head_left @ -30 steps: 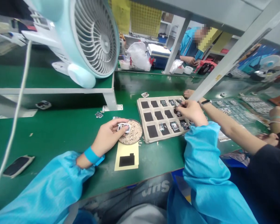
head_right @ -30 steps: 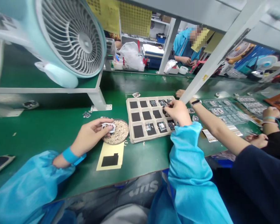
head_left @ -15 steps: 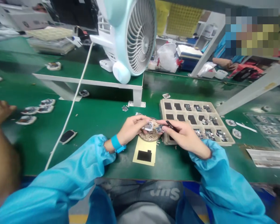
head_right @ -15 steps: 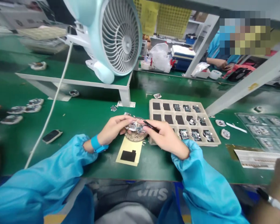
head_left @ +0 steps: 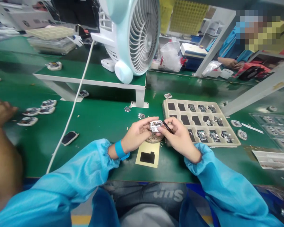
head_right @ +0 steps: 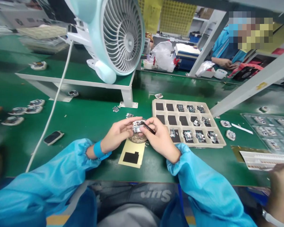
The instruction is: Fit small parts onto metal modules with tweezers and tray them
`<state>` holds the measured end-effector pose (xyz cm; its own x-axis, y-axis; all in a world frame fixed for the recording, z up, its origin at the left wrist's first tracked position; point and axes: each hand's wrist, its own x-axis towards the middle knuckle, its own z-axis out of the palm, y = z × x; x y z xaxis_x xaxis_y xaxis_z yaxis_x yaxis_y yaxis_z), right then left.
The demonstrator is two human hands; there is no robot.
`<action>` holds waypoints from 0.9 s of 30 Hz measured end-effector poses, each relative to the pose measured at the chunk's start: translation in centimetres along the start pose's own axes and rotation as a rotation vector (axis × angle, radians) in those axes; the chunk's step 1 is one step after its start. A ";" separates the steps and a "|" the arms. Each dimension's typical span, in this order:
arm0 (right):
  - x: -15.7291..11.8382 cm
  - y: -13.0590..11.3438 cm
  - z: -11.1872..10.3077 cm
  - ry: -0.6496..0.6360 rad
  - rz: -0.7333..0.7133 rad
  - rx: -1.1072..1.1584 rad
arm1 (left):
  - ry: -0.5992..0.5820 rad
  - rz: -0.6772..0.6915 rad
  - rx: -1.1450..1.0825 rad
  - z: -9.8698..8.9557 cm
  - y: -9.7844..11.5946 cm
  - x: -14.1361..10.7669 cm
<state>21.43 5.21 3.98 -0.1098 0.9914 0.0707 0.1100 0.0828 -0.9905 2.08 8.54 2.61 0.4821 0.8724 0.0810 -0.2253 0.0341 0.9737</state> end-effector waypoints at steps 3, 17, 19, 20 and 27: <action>0.2 0.0 -0.2 0.021 -0.004 0.015 | 0.010 0.021 0.016 0.0 -0.1 0.0; 0.2 0.0 -0.3 0.026 0.068 0.074 | 0.051 0.018 0.263 0.4 -0.1 -0.3; 0.3 0.0 -0.3 0.024 0.070 0.074 | 0.062 0.038 0.325 0.4 0.0 -0.3; 0.3 0.0 -0.3 0.028 0.066 0.065 | 0.067 0.047 0.359 0.4 0.1 -0.2; 0.2 0.3 0.1 0.079 0.021 0.038 | 0.089 0.066 0.369 0.3 0.0 -0.1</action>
<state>21.37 5.40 3.73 -0.0291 0.9979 0.0573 0.0734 0.0593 -0.9955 2.29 8.28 2.71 0.3977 0.9063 0.1431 0.0739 -0.1871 0.9796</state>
